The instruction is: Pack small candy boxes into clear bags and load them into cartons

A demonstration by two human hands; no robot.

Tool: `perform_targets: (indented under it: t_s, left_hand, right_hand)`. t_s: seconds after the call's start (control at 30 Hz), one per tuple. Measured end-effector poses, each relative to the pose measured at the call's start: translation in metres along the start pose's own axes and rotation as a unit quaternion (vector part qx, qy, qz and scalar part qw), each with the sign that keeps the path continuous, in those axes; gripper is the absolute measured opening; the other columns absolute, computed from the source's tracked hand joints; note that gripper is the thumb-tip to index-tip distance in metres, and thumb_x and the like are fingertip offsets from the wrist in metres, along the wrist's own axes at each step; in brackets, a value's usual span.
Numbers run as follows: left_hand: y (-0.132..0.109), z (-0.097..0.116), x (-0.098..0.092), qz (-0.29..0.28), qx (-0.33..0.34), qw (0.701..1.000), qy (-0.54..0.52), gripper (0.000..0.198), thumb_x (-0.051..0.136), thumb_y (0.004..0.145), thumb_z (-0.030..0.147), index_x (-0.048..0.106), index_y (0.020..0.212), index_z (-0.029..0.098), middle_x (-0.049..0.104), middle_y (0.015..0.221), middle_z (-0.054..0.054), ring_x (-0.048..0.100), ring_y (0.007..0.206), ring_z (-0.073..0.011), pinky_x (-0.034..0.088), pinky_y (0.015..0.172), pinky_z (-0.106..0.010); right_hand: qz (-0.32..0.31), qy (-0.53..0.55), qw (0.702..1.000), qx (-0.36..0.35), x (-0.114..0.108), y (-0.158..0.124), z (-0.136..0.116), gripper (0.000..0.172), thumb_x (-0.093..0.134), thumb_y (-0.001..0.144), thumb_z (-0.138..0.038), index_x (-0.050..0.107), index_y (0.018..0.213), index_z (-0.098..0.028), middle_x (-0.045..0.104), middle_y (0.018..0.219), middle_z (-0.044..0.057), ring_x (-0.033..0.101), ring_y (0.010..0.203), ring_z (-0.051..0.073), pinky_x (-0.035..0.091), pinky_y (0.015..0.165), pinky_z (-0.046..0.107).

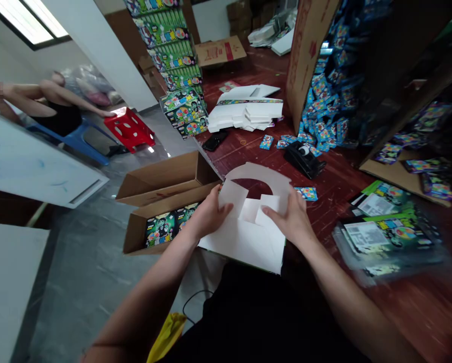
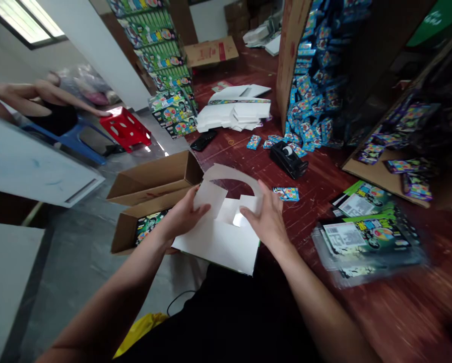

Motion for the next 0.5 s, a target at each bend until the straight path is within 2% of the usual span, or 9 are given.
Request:
perform_targets:
  t_s: [0.07, 0.13, 0.2, 0.27, 0.33, 0.4, 0.5]
  left_hand:
    - [0.005, -0.004, 0.001, -0.031, -0.048, 0.995, -0.079, 0.072, 0.075, 0.078, 0.033, 0.048, 0.142, 0.017, 0.070, 0.121, -0.015, 0.067, 0.110, -0.0308, 0.050, 0.098, -0.044]
    - [0.008, -0.005, 0.001, -0.063, -0.089, 0.983, -0.150, 0.062, 0.079, 0.073, 0.031, 0.059, 0.131, 0.020, 0.073, 0.111, -0.011, 0.069, 0.101, -0.0286, 0.054, 0.090, -0.041]
    - [0.008, -0.004, -0.001, -0.084, -0.116, 0.971, -0.190, 0.050, 0.080, 0.072, 0.033, 0.066, 0.118, 0.020, 0.075, 0.100, -0.009, 0.071, 0.090, -0.0274, 0.057, 0.081, -0.039]
    - [0.005, -0.001, -0.005, -0.097, -0.143, 0.955, -0.240, 0.046, 0.081, 0.071, 0.037, 0.069, 0.112, 0.018, 0.076, 0.095, -0.010, 0.072, 0.082, -0.0278, 0.058, 0.074, -0.040]
    - [-0.001, 0.000, -0.012, -0.088, -0.162, 0.939, -0.290, 0.049, 0.083, 0.070, 0.038, 0.069, 0.111, 0.016, 0.075, 0.099, -0.013, 0.072, 0.085, -0.0289, 0.059, 0.074, -0.039]
    - [-0.011, -0.005, -0.020, -0.039, -0.179, 0.927, -0.327, 0.055, 0.084, 0.070, 0.040, 0.067, 0.116, 0.015, 0.074, 0.107, -0.015, 0.072, 0.093, -0.0278, 0.058, 0.076, -0.036]
    - [-0.040, -0.021, -0.021, 0.054, -0.214, 0.910, -0.351, 0.063, 0.079, 0.076, 0.053, 0.060, 0.124, 0.017, 0.071, 0.110, -0.014, 0.071, 0.090, -0.0248, 0.058, 0.076, -0.036]
  right_hand:
    - [-0.051, -0.067, 0.987, -0.137, -0.011, 0.003, -0.010, 0.067, 0.068, 0.090, -0.047, 0.043, 0.150, -0.033, 0.027, 0.164, 0.009, 0.016, 0.154, 0.037, 0.024, 0.120, 0.064]
    - [-0.168, -0.085, 0.949, -0.252, -0.018, 0.007, -0.020, 0.051, 0.066, 0.091, -0.052, 0.056, 0.139, -0.040, 0.017, 0.169, 0.000, 0.002, 0.157, 0.036, 0.021, 0.121, 0.063]
    - [-0.271, -0.098, 0.919, -0.271, -0.019, 0.012, -0.027, 0.046, 0.066, 0.087, -0.062, 0.065, 0.127, -0.040, 0.015, 0.169, -0.002, 0.001, 0.156, 0.040, 0.025, 0.119, 0.064]
    - [-0.300, -0.125, 0.921, -0.214, -0.013, 0.020, -0.030, 0.045, 0.063, 0.087, -0.066, 0.068, 0.116, -0.033, 0.022, 0.167, 0.006, 0.014, 0.154, 0.043, 0.033, 0.113, 0.064]
    - [-0.292, -0.154, 0.930, -0.160, -0.004, 0.026, -0.030, 0.041, 0.061, 0.090, -0.063, 0.064, 0.108, -0.027, 0.041, 0.155, 0.014, 0.038, 0.144, 0.042, 0.042, 0.105, 0.061]
    - [-0.255, -0.173, 0.942, -0.132, 0.005, 0.031, -0.028, 0.042, 0.066, 0.085, -0.062, 0.058, 0.103, -0.025, 0.057, 0.136, 0.014, 0.057, 0.125, 0.038, 0.047, 0.097, 0.056]
    - [-0.190, -0.163, 0.964, -0.094, 0.012, 0.034, -0.023, 0.047, 0.073, 0.078, -0.061, 0.052, 0.100, -0.025, 0.063, 0.115, 0.009, 0.063, 0.106, 0.033, 0.049, 0.089, 0.049]
Point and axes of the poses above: each hand's wrist, its own y-axis towards the middle knuckle, its own x-axis out of the palm, z = x × y, the point moved 2 cm from there along y, towards the middle knuckle
